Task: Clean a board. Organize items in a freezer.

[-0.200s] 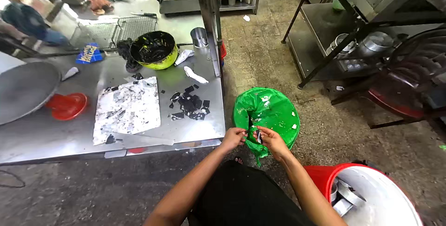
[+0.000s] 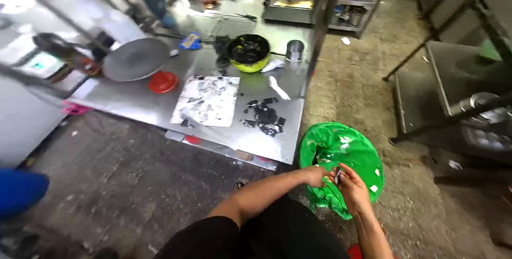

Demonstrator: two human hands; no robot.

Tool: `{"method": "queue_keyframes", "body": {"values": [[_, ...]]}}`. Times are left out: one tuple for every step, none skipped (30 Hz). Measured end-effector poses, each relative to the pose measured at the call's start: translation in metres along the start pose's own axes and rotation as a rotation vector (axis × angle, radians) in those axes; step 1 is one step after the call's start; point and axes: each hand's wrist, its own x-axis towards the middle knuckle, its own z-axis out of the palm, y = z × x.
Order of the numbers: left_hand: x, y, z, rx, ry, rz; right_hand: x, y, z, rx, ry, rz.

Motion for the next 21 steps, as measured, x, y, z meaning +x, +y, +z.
{"method": "queue_keyframes", "body": {"values": [[-0.008,-0.006,0.000,0.073,-0.028,-0.017,0.004,-0.001,0.005,-0.015,0.005,0.000],[-0.025,-0.012,-0.001,0.079,-0.042,-0.041,0.011,0.001,0.012,-0.049,-0.006,-0.009],[-0.047,-0.022,-0.004,0.056,-0.048,-0.070,0.021,0.003,0.021,-0.110,-0.033,-0.025],[-0.072,-0.035,-0.005,0.017,-0.031,-0.110,0.032,0.007,0.032,-0.197,-0.075,-0.048],[-0.096,-0.053,-0.002,-0.023,0.011,-0.156,0.044,0.011,0.046,-0.304,-0.116,-0.078],[-0.120,-0.073,0.003,-0.063,0.063,-0.203,0.057,0.014,0.062,-0.427,-0.153,-0.117],[-0.145,-0.092,0.009,-0.115,0.117,-0.263,0.071,0.016,0.079,-0.545,-0.192,-0.160],[-0.171,-0.108,0.015,-0.186,0.181,-0.327,0.082,0.017,0.099,-0.647,-0.227,-0.205],[-0.197,-0.124,0.022,-0.258,0.260,-0.393,0.093,0.019,0.121,-0.734,-0.254,-0.261],[-0.221,-0.140,0.030,-0.329,0.345,-0.457,0.102,0.021,0.142,-0.808,-0.281,-0.320],[-0.244,-0.155,0.038,-0.391,0.422,-0.513,0.110,0.024,0.161,-0.886,-0.306,-0.383],[-0.264,-0.169,0.044,-0.443,0.489,-0.564,0.117,0.026,0.179,-0.971,-0.317,-0.442],[-0.281,-0.180,0.046,-0.499,0.547,-0.604,0.123,0.029,0.195,-1.055,-0.312,-0.507],[-0.295,-0.191,0.046,-0.557,0.608,-0.638,0.128,0.032,0.209,-1.117,-0.286,-0.572],[-0.307,-0.202,0.044,-0.623,0.664,-0.666,0.132,0.036,0.220,-1.147,-0.248,-0.642],[-0.317,-0.213,0.041,-0.688,0.728,-0.685,0.133,0.041,0.229,-1.160,-0.206,-0.717],[-0.326,-0.223,0.036,-0.735,0.807,-0.699,0.133,0.047,0.236,-1.162,-0.170,-0.808],[-0.335,-0.233,0.028,-0.766,0.913,-0.705,0.129,0.051,0.246,-1.157,-0.152,-0.894],[-0.343,-0.240,0.016,-0.781,1.049,-0.700,0.124,0.054,0.260,-1.157,-0.165,-0.938],[-0.352,-0.245,0.001,-0.776,1.192,-0.691,0.116,0.058,0.277,-1.177,-0.219,-0.929],[-0.362,-0.248,-0.017,-0.750,1.311,-0.691,0.105,0.062,0.299,-1.223,-0.314,-0.879]]}}
